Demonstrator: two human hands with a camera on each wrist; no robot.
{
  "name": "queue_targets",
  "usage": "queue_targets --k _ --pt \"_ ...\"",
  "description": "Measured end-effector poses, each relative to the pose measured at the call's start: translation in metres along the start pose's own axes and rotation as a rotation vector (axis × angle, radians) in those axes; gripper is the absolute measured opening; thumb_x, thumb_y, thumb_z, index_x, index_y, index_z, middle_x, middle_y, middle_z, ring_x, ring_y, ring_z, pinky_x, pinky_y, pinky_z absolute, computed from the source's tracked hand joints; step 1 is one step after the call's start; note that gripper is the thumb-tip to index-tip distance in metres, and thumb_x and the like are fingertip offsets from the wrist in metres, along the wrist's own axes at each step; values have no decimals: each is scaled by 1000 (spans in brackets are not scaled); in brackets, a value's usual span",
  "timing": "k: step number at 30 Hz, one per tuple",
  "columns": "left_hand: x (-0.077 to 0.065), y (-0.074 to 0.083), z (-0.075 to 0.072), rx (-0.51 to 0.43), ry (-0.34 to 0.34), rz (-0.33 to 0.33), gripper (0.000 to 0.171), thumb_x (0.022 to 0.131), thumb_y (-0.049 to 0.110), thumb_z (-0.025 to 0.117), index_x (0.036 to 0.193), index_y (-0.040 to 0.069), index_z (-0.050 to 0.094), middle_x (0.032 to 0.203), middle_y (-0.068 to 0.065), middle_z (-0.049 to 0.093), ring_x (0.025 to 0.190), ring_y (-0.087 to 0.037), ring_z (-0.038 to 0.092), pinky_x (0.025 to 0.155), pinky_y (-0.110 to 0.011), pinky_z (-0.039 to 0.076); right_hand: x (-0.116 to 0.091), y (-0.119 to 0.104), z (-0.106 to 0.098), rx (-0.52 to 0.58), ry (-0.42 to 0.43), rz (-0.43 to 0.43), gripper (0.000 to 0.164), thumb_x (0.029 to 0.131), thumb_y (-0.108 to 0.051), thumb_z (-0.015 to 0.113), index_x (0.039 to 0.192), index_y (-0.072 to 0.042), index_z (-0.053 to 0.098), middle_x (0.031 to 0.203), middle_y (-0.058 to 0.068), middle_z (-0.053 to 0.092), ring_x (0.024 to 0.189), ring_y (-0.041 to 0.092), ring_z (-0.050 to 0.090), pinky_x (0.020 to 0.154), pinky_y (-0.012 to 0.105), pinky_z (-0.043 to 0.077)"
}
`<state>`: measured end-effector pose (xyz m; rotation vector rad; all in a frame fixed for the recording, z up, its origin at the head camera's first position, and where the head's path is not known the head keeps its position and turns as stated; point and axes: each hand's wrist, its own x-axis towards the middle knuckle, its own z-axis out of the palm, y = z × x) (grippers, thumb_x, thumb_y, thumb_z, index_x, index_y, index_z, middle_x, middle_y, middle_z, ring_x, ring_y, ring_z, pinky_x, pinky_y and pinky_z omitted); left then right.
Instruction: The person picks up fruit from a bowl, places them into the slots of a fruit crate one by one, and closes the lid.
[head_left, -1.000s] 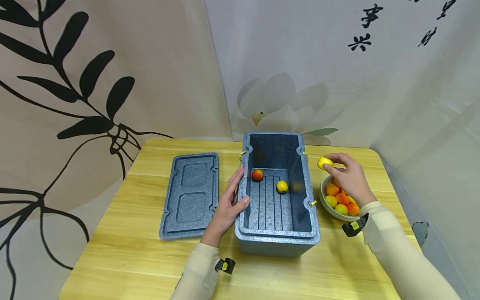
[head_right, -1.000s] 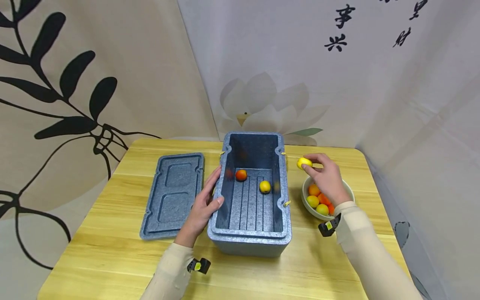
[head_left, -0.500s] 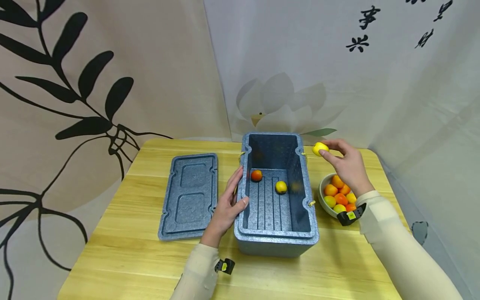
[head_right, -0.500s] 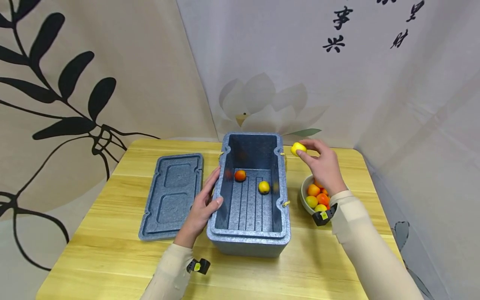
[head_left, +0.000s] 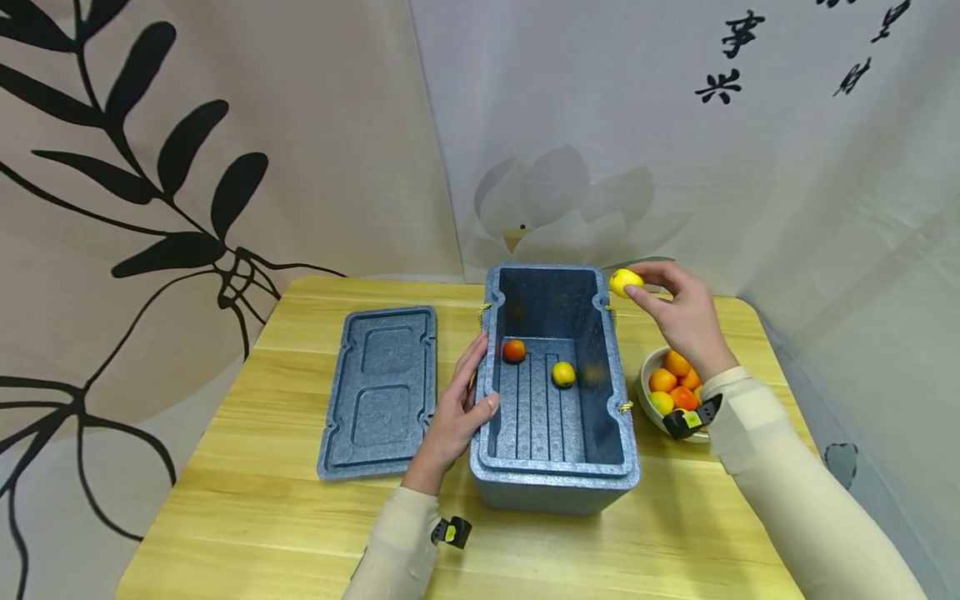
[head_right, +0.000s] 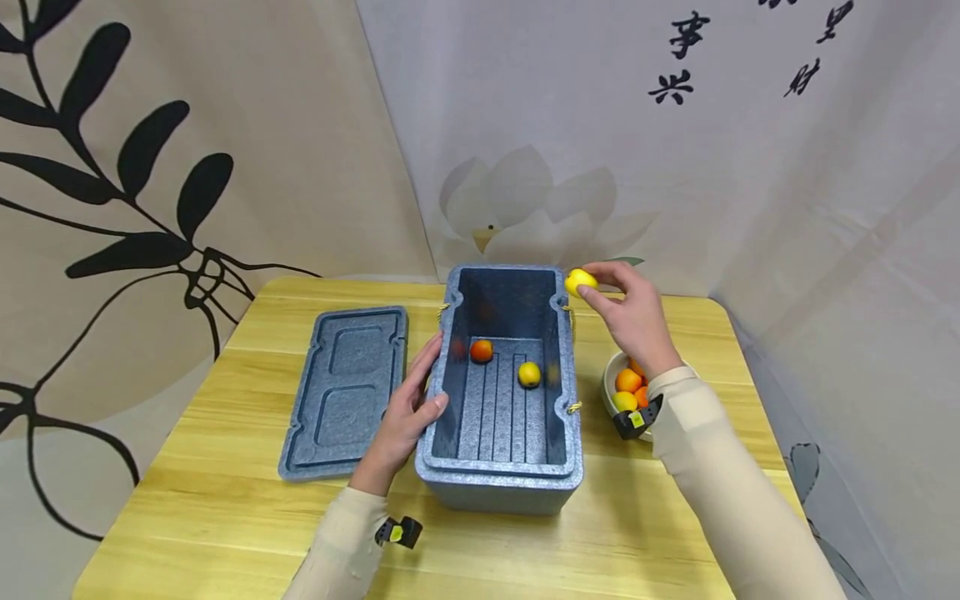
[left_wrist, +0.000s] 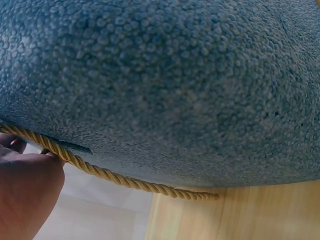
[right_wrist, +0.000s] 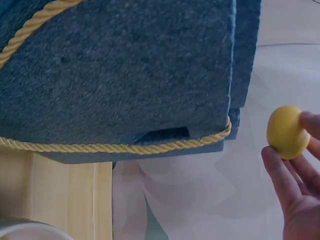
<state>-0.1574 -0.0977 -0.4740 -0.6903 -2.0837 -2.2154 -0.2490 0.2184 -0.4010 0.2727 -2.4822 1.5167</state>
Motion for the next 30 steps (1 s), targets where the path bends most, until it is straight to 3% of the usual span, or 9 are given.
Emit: queue_targets --k 5,14,20,26,30 --pt "2 18 4 8 -8 0 70 89 -9 52 152 -8 21 160 -21 11 148 -28 7 115 -34 11 2 -4 2 9 -8 -8 37 94 -27 67 125 -6 64 120 4 61 108 14 56 88 20 49" --pt "0 -10 -2 7 -3 21 73 91 -4 55 156 6 24 162 -7 13 148 -20 9 116 -40 10 12 -14 12 60 -54 -39 36 94 -22 67 124 -4 64 119 9 64 108 17 60 87 23 50" --pt "-1 -13 -3 1 4 27 72 93 2 56 157 11 25 162 -2 15 147 -17 9 116 -41 8 17 -19 24 98 -113 -61 33 94 -16 67 124 -4 64 119 12 65 108 20 61 85 24 52" --pt "-1 -14 -2 -13 1 37 72 93 0 55 157 8 24 162 -5 14 148 -19 9 116 -40 8 17 -20 32 86 -162 -37 33 93 -18 68 125 -7 64 119 9 63 106 22 62 81 25 53" --pt "-1 -14 -2 -25 -2 44 72 92 0 56 156 7 24 162 -4 15 147 -18 9 116 -40 8 19 -18 35 65 -174 -32 33 93 -20 68 124 -8 64 118 8 63 108 21 60 86 31 52"
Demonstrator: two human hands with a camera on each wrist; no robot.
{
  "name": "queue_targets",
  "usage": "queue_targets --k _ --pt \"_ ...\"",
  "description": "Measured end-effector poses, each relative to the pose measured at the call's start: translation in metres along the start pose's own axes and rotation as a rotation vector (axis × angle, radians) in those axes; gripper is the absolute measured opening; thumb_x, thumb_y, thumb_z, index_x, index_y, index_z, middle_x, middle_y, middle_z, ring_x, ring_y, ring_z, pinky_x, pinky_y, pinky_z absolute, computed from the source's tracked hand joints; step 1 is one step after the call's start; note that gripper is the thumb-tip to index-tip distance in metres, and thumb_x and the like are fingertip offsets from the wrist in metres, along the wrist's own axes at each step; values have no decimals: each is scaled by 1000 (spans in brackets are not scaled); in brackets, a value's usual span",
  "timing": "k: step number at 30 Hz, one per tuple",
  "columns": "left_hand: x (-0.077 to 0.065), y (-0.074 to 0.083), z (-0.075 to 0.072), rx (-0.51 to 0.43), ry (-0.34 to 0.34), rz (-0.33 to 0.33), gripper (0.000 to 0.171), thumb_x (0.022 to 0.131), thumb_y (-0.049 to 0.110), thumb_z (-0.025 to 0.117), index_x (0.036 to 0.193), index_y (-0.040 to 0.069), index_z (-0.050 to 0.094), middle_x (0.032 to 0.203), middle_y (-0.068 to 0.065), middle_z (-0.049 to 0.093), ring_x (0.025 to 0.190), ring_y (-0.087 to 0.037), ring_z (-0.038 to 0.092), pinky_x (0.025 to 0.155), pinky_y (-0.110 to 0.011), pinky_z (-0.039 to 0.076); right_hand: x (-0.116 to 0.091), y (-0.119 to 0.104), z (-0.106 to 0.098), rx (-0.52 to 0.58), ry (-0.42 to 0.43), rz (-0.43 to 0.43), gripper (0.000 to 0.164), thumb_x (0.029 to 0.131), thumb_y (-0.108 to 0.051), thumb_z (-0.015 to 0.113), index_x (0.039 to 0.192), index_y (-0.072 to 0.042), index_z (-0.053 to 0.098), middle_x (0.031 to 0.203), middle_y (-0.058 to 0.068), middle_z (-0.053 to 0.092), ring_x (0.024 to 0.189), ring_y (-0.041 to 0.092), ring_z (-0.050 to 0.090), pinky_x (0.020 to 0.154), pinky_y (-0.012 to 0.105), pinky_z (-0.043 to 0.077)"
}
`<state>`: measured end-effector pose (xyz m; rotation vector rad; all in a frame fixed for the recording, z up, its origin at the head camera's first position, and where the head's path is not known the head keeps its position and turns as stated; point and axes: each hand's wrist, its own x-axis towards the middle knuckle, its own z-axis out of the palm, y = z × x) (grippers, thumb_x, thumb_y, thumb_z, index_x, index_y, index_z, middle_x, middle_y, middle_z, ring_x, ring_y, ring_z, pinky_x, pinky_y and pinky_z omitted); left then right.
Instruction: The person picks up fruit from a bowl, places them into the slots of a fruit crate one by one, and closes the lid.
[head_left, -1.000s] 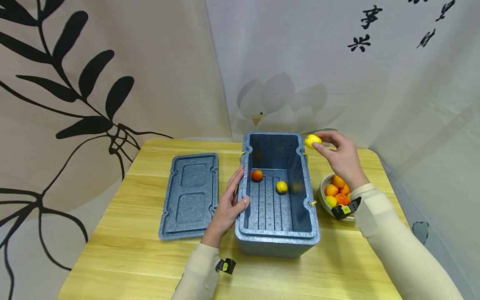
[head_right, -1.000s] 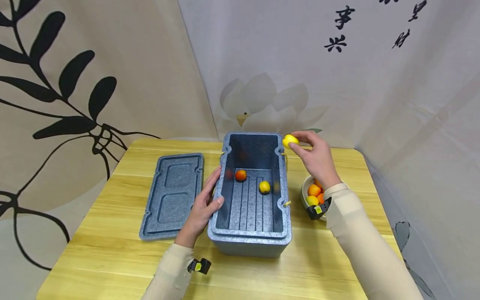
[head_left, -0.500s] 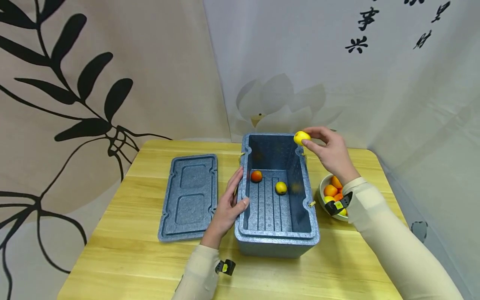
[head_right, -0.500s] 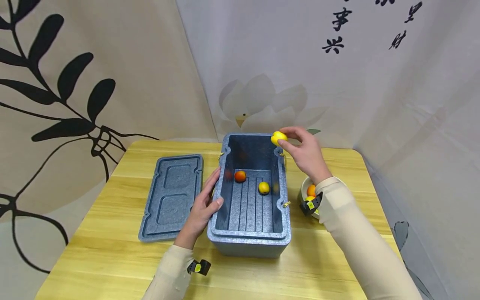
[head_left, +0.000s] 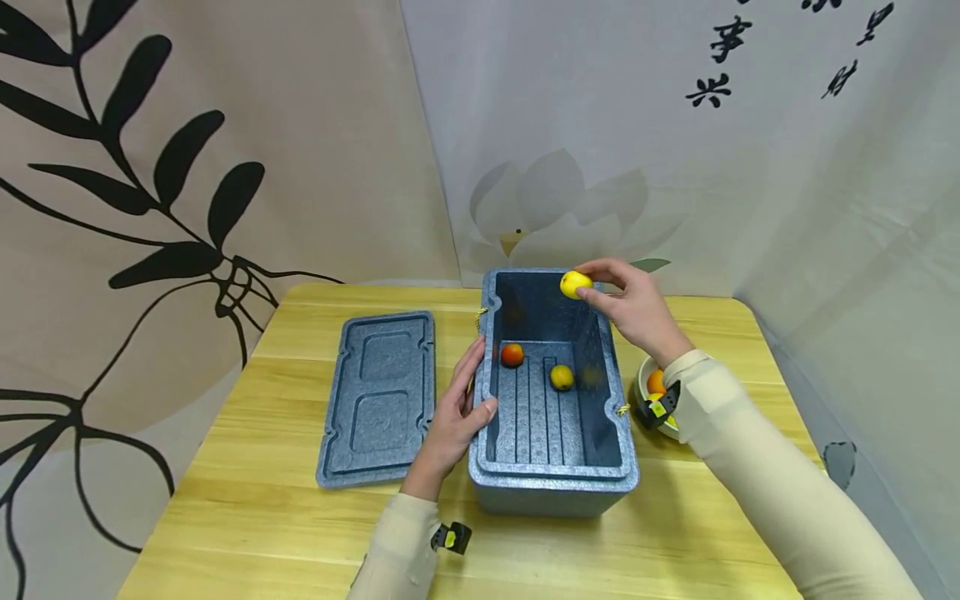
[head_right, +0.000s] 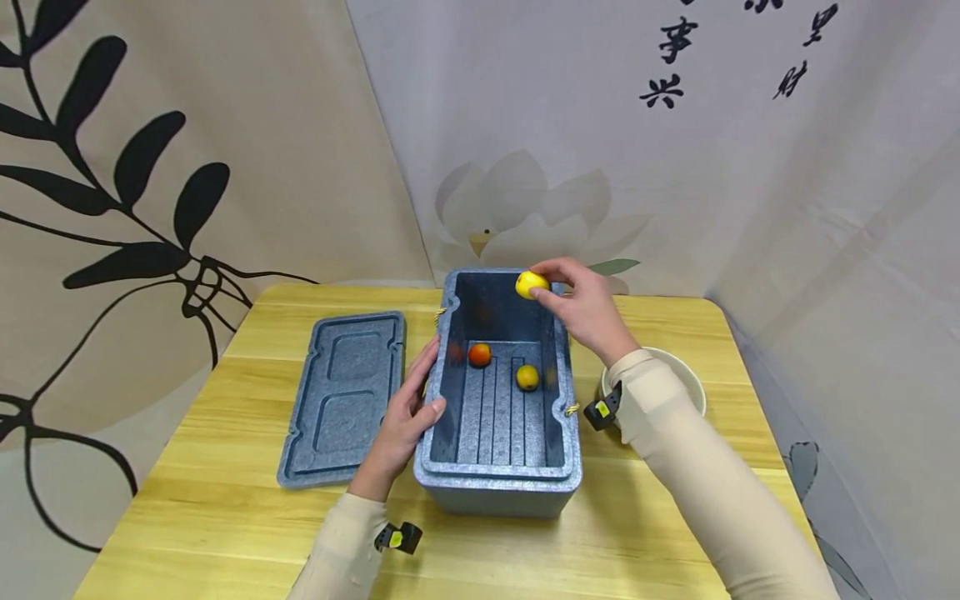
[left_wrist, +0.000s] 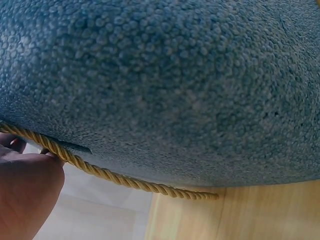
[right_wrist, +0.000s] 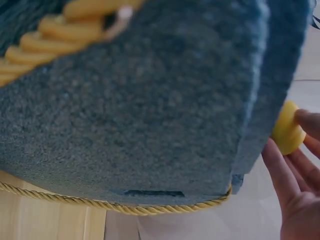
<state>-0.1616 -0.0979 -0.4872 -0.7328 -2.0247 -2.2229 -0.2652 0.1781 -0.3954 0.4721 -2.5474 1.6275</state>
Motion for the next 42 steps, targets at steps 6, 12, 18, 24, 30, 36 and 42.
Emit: queue_targets --k 6,12,18,24,30,36,42 --pt "0 0 1 -1 -5 6 73 92 1 56 156 6 24 162 -5 14 148 -19 9 116 -43 7 2 2 2 -42 3 -8 34 93 -21 69 123 -8 65 117 9 65 109 23 59 97 49 45" --pt "1 0 1 3 -5 1 72 92 2 56 156 8 24 162 -4 15 148 -19 9 116 -42 8 3 2 4 -79 1 -9 34 92 -20 71 122 -8 64 116 9 66 110 24 58 100 54 39" --pt "0 1 1 9 -3 -11 72 92 3 56 157 10 25 162 -2 15 148 -18 8 116 -42 8 4 4 5 -94 -19 -1 34 91 -18 71 123 -8 64 116 8 64 109 26 57 100 54 38" --pt "1 -1 1 11 -3 -2 72 92 4 56 157 9 25 162 -4 15 148 -19 9 116 -44 8 6 3 6 -109 -32 -8 33 90 -16 72 122 -8 65 116 7 62 107 25 57 96 48 45" --pt "1 -2 1 14 -2 -6 72 92 2 55 157 8 24 162 -4 14 148 -20 8 115 -47 7 6 2 7 -81 -53 -10 33 91 -11 70 123 -6 65 120 8 59 109 26 56 95 43 48" --pt "0 -1 1 28 9 -13 74 91 -3 54 157 7 23 163 -7 13 148 -22 8 115 -49 8 7 4 8 -63 -86 -26 30 93 -6 66 123 -5 65 125 8 56 114 28 55 95 41 48" --pt "-1 -2 0 30 15 -23 73 91 2 54 157 10 24 163 -3 14 148 -20 8 115 -50 8 7 5 9 -67 -97 -56 28 94 -8 65 122 -4 66 126 6 57 116 32 54 97 44 46"
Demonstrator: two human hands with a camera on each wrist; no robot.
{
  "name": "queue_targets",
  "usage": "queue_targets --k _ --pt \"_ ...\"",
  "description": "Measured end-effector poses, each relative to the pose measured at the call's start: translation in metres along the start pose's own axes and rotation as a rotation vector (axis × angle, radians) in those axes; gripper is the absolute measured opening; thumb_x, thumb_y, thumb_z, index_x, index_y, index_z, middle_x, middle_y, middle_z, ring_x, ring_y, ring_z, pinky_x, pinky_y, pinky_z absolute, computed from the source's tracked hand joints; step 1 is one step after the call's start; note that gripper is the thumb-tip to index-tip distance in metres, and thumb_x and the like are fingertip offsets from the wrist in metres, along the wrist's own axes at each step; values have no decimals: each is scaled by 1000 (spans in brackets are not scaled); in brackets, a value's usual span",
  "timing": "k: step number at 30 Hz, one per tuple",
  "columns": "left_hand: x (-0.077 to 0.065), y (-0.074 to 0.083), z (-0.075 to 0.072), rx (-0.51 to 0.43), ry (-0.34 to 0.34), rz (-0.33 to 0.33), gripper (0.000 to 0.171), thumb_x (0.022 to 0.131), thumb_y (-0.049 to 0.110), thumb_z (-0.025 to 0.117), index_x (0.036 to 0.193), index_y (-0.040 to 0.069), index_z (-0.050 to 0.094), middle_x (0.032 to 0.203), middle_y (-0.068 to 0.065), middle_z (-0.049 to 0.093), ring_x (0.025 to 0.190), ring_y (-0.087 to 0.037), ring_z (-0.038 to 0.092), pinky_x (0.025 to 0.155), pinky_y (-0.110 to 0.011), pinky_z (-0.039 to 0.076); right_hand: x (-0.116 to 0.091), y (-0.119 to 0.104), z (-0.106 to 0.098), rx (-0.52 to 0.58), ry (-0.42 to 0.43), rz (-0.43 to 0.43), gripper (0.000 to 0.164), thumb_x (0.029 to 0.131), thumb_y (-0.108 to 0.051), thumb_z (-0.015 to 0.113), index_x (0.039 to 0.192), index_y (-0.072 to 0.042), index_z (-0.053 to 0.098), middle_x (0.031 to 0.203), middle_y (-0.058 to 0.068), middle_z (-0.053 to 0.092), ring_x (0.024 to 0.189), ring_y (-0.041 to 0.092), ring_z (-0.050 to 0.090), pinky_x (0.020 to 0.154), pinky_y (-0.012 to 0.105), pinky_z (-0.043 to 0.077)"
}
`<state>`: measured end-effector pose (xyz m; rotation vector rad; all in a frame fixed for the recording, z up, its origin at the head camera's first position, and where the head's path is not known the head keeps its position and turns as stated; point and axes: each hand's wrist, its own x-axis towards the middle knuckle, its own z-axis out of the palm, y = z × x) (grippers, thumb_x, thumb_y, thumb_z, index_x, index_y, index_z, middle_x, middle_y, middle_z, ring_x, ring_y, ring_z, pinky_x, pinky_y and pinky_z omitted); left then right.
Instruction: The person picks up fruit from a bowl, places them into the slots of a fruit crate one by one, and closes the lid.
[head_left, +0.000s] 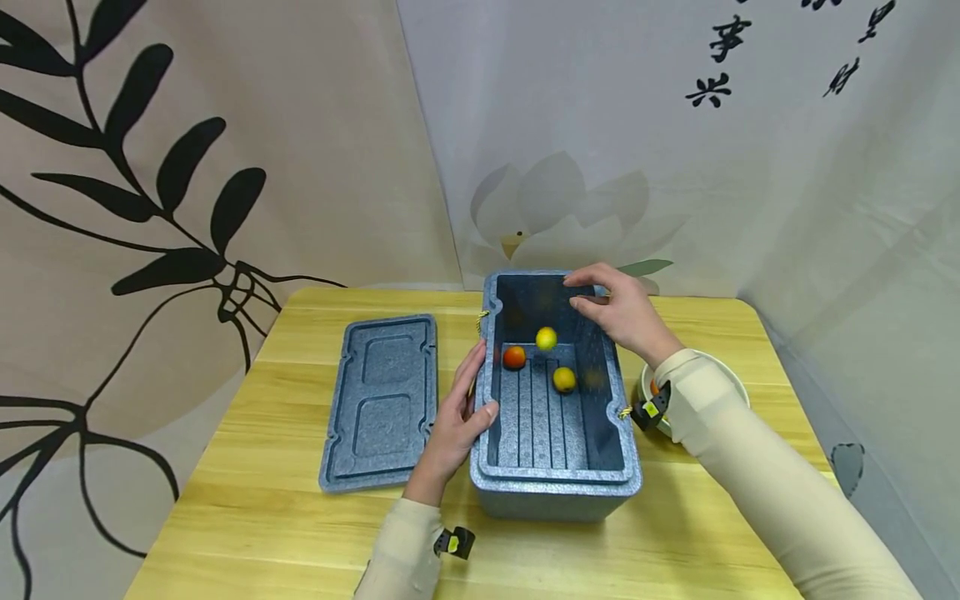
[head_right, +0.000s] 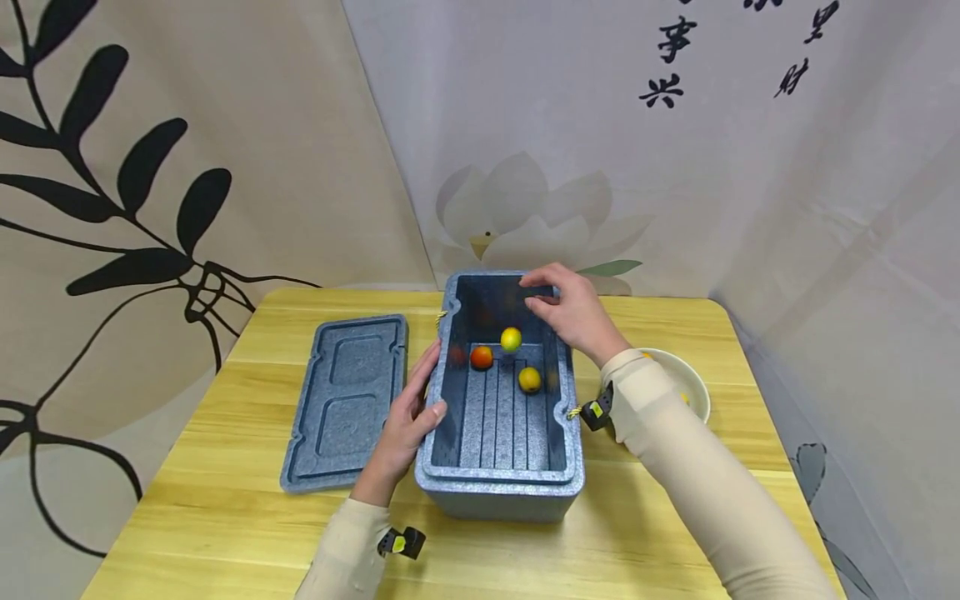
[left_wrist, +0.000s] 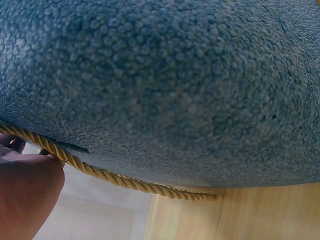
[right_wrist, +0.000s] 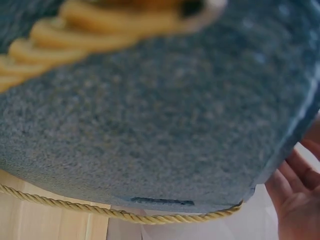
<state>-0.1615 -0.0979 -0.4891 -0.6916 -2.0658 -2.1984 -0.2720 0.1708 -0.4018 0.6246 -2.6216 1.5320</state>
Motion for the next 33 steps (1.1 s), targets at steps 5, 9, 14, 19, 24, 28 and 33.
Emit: queue_targets --k 5,9,14,19,24,28,33 --pt "0 -1 0 -2 3 6 71 92 6 55 157 12 26 162 -1 16 148 -18 8 115 -51 7 -1 1 -1 -9 -4 -20 26 95 -9 64 120 -7 67 125 5 57 116 29 55 98 43 46" --pt "0 0 0 -12 4 13 71 92 5 55 157 13 26 162 -1 16 148 -19 9 115 -50 7 -4 2 -2 -11 -10 -13 26 97 -11 62 122 -8 67 126 5 57 115 27 55 98 44 45" --pt "-1 -1 2 -29 5 20 71 92 4 54 157 10 25 162 -4 15 148 -20 8 116 -47 6 -7 2 -4 -30 11 -1 29 99 -17 59 125 -7 65 127 5 58 115 26 55 98 47 44" --pt "0 -1 2 -23 10 25 71 91 4 54 156 9 26 162 -4 16 148 -20 8 116 -46 6 -12 1 -10 -25 42 -6 29 99 -16 58 125 -5 65 127 7 59 114 27 57 97 48 45" --pt "0 0 2 -21 9 20 72 91 -1 52 156 10 26 162 -3 16 148 -19 8 116 -45 6 -18 1 -21 -10 62 1 28 100 -12 55 126 -4 64 126 9 60 115 28 56 97 47 45" --pt "0 0 1 -34 1 17 72 91 -4 51 157 9 25 162 -4 15 148 -19 9 116 -42 6 -25 3 -31 -18 99 25 28 101 -15 55 126 -4 64 124 8 61 114 25 56 97 44 45" --pt "0 0 1 -40 -3 24 71 92 -2 52 157 9 25 162 -4 15 148 -19 8 116 -43 5 -34 12 -41 -22 139 59 29 101 -18 55 125 -6 64 121 8 62 112 22 57 94 29 46"
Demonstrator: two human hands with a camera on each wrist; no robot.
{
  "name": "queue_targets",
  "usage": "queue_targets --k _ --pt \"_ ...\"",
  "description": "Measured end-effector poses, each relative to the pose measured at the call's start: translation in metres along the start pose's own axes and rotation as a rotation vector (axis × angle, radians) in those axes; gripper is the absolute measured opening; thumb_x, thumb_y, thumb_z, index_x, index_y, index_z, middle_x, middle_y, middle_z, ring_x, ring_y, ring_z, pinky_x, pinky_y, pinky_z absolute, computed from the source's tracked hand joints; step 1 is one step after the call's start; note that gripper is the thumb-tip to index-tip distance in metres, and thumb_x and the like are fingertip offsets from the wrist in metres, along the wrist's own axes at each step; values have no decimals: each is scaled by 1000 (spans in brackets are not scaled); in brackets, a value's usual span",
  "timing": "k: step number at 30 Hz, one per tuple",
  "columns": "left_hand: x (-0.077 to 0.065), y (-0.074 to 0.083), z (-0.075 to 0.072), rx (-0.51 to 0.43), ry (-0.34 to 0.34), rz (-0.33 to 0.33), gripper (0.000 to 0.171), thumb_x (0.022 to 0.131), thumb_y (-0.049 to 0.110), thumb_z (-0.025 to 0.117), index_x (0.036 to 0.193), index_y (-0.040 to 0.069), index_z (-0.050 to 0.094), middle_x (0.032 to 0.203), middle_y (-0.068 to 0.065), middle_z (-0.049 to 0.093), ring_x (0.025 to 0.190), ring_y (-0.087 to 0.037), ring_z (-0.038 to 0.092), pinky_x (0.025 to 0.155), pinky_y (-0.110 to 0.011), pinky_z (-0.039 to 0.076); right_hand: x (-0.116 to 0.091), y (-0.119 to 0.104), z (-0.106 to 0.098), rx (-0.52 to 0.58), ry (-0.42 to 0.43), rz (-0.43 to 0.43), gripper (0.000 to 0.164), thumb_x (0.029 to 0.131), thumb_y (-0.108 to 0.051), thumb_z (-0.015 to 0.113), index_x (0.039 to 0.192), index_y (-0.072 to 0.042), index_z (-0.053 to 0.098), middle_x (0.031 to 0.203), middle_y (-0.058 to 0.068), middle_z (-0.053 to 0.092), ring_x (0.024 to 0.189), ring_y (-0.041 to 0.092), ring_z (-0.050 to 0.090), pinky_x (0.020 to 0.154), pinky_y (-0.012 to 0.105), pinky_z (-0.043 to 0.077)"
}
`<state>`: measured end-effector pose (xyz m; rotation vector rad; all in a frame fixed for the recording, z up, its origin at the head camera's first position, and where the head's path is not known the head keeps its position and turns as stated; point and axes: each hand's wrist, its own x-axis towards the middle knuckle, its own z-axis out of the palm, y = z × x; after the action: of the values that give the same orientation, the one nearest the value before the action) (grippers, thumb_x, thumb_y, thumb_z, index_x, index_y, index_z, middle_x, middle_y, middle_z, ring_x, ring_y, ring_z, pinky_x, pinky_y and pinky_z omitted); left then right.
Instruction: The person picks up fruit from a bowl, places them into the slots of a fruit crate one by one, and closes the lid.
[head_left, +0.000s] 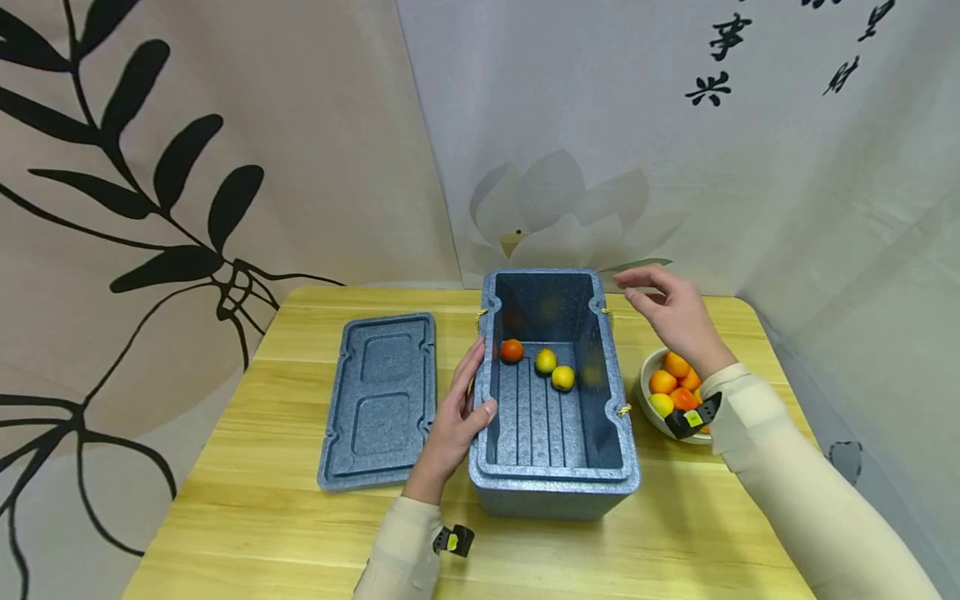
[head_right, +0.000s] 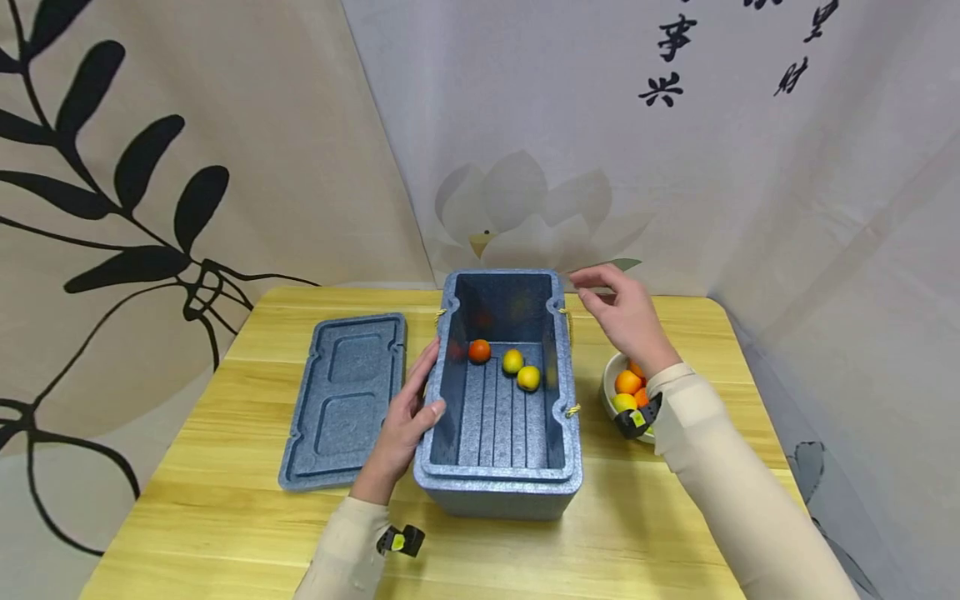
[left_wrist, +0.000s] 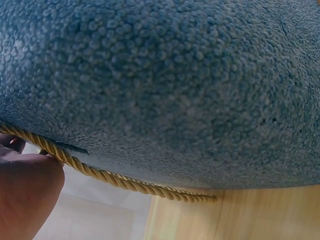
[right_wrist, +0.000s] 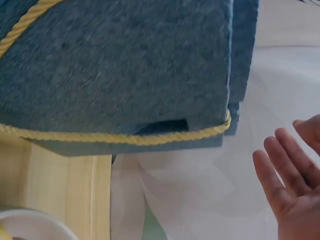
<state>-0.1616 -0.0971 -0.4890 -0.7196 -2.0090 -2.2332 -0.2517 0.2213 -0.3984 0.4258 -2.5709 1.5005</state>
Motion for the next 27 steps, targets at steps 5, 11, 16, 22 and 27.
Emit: queue_targets --k 5,11,16,22,27 --pt "1 0 -1 9 0 6 71 92 2 53 157 10 25 162 -4 15 148 -20 8 116 -45 5 -4 11 -4 -5 33 16 27 100 -17 56 123 -5 66 118 7 65 108 17 57 89 20 45" --pt "0 0 0 -11 0 2 72 91 -4 52 156 8 25 162 -5 14 148 -20 9 116 -41 7 -14 30 -7 -26 33 65 28 101 -17 56 125 -7 65 120 8 64 108 18 57 87 16 44" --pt "1 0 -1 -5 0 -6 71 92 2 54 157 10 25 162 -4 15 147 -19 11 115 -32 12 -21 45 -10 -59 34 98 30 101 -18 54 126 -6 64 122 11 63 110 21 56 86 13 43" --pt "3 1 -1 -3 -6 2 71 92 -1 53 156 8 25 162 -6 14 148 -20 10 116 -32 11 -32 62 -17 -87 41 129 32 102 -20 52 128 -4 62 124 12 61 112 23 55 87 13 42" --pt "2 2 0 -3 -7 -6 72 90 -8 50 155 1 22 162 -13 12 148 -24 8 115 -29 12 -42 74 -21 -117 38 129 32 102 -19 53 126 -1 63 121 16 62 109 27 57 85 11 43"
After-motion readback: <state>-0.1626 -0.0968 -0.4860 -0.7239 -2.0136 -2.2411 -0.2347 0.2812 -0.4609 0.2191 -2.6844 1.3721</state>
